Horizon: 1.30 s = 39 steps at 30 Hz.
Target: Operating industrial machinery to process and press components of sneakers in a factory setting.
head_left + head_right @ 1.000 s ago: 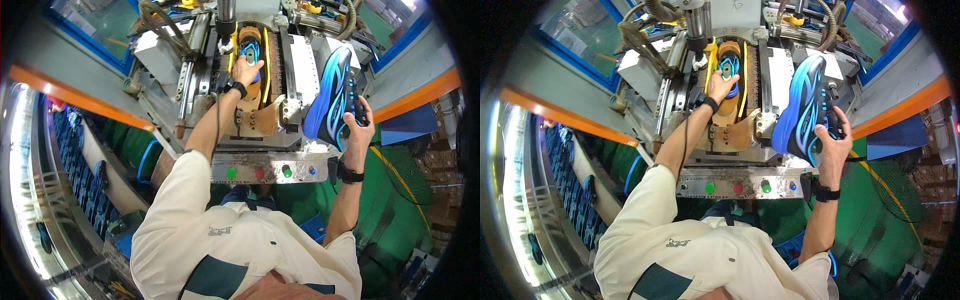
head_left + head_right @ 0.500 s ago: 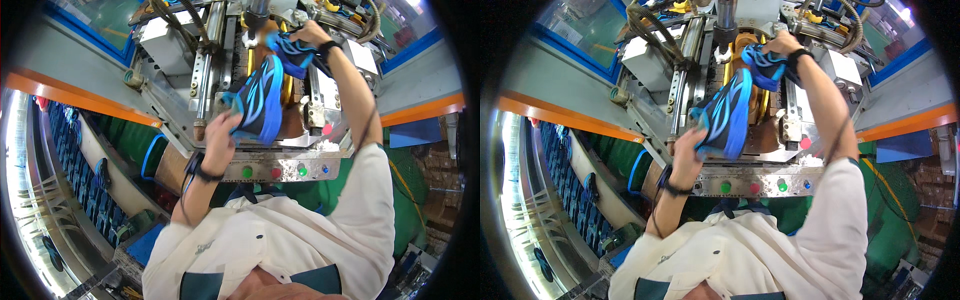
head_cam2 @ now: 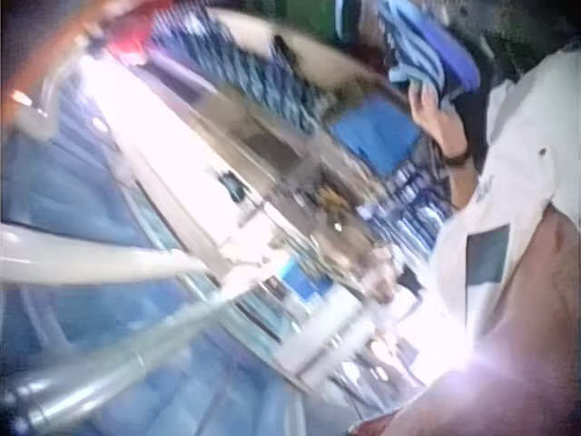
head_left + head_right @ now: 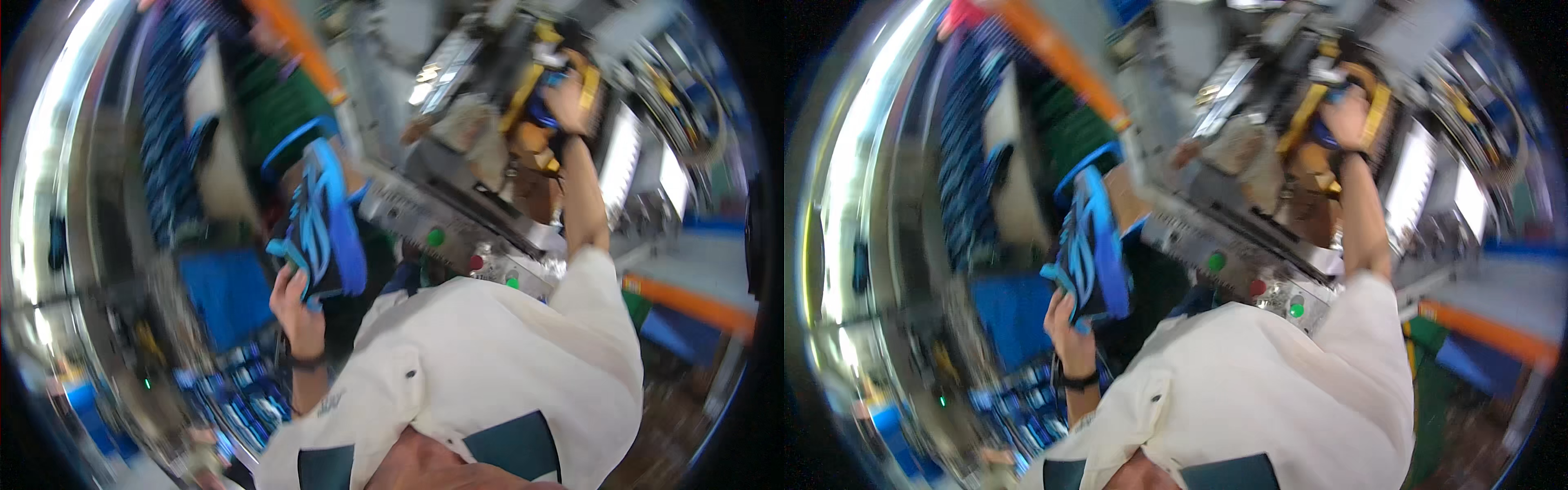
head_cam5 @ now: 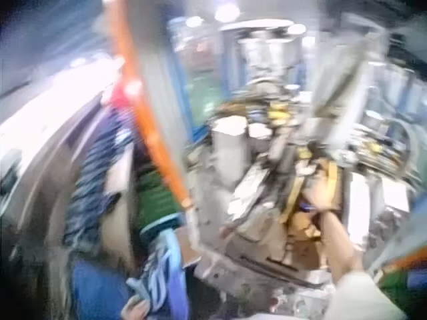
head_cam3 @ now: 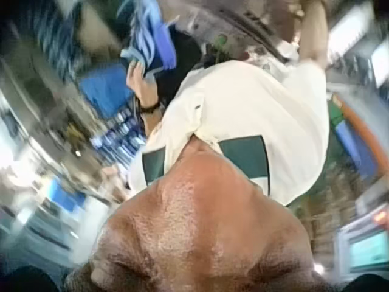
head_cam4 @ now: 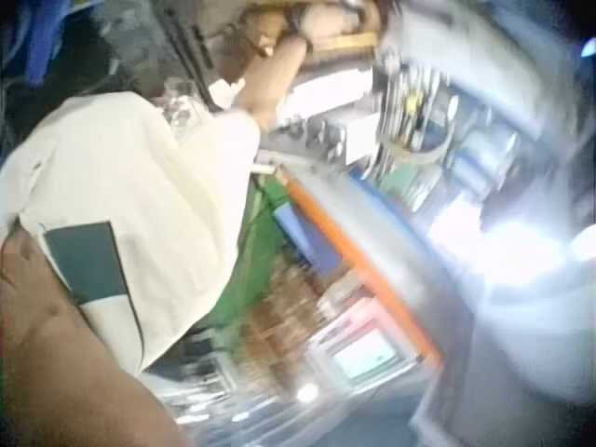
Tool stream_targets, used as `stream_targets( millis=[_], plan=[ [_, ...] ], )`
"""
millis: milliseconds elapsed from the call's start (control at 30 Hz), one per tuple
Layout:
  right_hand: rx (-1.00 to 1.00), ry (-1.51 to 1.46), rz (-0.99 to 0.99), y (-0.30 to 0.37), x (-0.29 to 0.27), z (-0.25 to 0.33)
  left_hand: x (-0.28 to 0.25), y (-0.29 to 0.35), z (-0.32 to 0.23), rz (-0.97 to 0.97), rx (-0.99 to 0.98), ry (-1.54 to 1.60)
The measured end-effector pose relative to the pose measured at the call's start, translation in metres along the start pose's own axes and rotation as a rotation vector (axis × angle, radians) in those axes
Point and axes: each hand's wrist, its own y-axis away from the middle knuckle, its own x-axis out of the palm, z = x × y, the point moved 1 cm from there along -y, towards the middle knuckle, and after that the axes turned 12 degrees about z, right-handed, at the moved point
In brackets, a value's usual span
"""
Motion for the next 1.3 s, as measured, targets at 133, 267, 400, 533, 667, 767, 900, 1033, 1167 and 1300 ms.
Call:
stream_targets(
  millis=[133,267,400,533,667,767,900,1033,1167,1300],
  plan=[
    [-0.254,-0.259,0.266,0.201,-0.049,0.169,-0.007,0.05,0.011,-0.165,-0.268,0.11],
    [-0.603,-0.196,0.451,0.292,0.052,0.169,0.0,0.104,0.032,-0.26,-0.239,0.389],
    [-0.733,0.014,0.459,0.306,0.148,0.12,-0.025,0.16,0.07,-0.321,-0.225,0.401],
    [-0.747,0.042,0.4,0.317,0.153,0.118,-0.061,0.224,0.081,-0.495,-0.186,0.43],
    [-0.847,-0.002,0.428,0.293,0.149,0.118,-0.091,0.273,0.087,-0.746,-0.119,0.501],
    [-0.72,-0.089,0.407,0.28,0.137,0.145,-0.133,0.299,0.082,-0.955,-0.008,0.631],
    [-0.752,-0.236,0.33,0.262,0.136,0.233,-0.234,0.316,0.087,-1.247,0.024,0.564],
    [-0.961,-0.167,0.313,0.293,0.117,0.372,-0.343,0.324,0.116,-1.384,0.033,0.568],
    [-1.001,-0.396,0.535,0.365,0.095,0.53,-0.442,0.323,0.134,-1.426,0.11,0.608],
    [-1.195,-0.504,0.691,0.415,0.121,0.656,-0.548,0.317,0.149,-1.479,0.141,0.57]
  ],
)
